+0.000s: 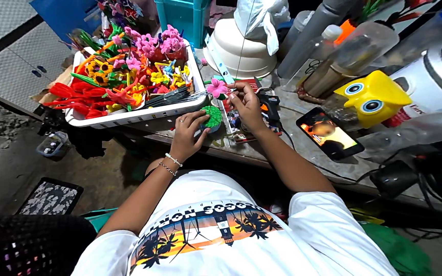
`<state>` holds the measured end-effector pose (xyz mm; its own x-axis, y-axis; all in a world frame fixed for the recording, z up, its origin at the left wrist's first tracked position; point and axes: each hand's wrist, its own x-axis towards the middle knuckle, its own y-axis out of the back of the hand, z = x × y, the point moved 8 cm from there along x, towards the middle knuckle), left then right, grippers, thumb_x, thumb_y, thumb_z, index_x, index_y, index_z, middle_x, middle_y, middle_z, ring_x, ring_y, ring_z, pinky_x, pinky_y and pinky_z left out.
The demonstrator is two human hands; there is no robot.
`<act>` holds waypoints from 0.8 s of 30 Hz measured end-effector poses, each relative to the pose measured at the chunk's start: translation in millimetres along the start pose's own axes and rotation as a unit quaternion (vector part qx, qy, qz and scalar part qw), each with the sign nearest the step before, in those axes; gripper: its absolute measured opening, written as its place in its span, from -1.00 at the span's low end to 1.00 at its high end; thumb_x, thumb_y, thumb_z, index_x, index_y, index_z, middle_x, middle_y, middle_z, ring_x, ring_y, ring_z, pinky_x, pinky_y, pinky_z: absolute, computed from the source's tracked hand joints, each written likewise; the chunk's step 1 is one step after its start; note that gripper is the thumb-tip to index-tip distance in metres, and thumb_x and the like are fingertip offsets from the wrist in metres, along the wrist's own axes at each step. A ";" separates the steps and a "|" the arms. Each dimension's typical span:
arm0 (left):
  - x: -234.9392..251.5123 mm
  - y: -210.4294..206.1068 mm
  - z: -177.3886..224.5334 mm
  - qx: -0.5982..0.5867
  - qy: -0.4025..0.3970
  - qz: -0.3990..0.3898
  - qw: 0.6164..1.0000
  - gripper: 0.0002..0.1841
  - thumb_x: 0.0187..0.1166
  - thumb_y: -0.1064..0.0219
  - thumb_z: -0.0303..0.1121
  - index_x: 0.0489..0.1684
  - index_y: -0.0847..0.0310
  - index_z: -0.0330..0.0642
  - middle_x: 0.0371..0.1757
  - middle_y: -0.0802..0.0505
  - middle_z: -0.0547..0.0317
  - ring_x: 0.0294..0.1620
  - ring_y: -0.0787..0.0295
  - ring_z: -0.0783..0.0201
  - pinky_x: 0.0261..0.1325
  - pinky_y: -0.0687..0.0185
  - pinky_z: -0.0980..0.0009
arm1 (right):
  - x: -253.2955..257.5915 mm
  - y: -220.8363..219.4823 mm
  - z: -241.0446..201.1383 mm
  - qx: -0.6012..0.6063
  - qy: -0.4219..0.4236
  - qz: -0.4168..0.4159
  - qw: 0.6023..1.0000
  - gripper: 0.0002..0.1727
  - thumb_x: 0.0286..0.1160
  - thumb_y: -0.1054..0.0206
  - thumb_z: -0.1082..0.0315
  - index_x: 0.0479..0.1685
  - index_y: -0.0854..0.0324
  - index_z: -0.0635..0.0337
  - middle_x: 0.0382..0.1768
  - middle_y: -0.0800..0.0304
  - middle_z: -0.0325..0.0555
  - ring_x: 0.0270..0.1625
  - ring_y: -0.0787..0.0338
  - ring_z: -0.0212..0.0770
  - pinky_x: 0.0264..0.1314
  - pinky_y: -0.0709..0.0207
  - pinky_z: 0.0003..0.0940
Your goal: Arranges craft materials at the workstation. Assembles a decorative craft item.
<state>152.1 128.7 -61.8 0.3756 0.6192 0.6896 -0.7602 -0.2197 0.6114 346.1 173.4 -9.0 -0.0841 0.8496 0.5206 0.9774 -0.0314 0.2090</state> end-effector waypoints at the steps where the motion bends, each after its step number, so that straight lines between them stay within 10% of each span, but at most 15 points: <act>1: 0.2 0.2 -0.2 0.001 0.000 0.000 1.000 -0.60 0.69 -0.29 -0.14 0.37 -0.71 -0.12 0.51 -0.70 0.03 0.56 -0.54 0.03 0.67 -0.26 0.00 | 0.6 0.0 -0.1 0.001 0.002 0.001 1.000 -0.68 0.71 -0.14 0.46 0.35 -0.48 0.35 -0.11 -0.71 -0.07 -0.23 -0.75 -0.34 -0.15 -0.70 -0.42; 24: -0.8 -0.6 -0.1 0.001 0.010 -0.007 1.000 -0.60 0.69 -0.30 -0.15 0.38 -0.71 -0.12 0.52 -0.69 0.01 0.57 -0.53 0.01 0.67 -0.28 -0.02 | 1.8 8.6 -2.2 0.044 0.019 0.031 0.998 -0.79 0.52 -0.44 0.42 -0.05 -0.49 0.23 -0.19 -0.66 -0.24 -0.15 -0.73 -0.44 -0.01 -0.70 -0.46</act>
<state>152.2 128.5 -62.8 0.3749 0.6371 0.6734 -0.7546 -0.2123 0.6209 353.9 173.5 -4.4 -0.0290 0.8271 0.5613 0.9940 -0.0356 0.1038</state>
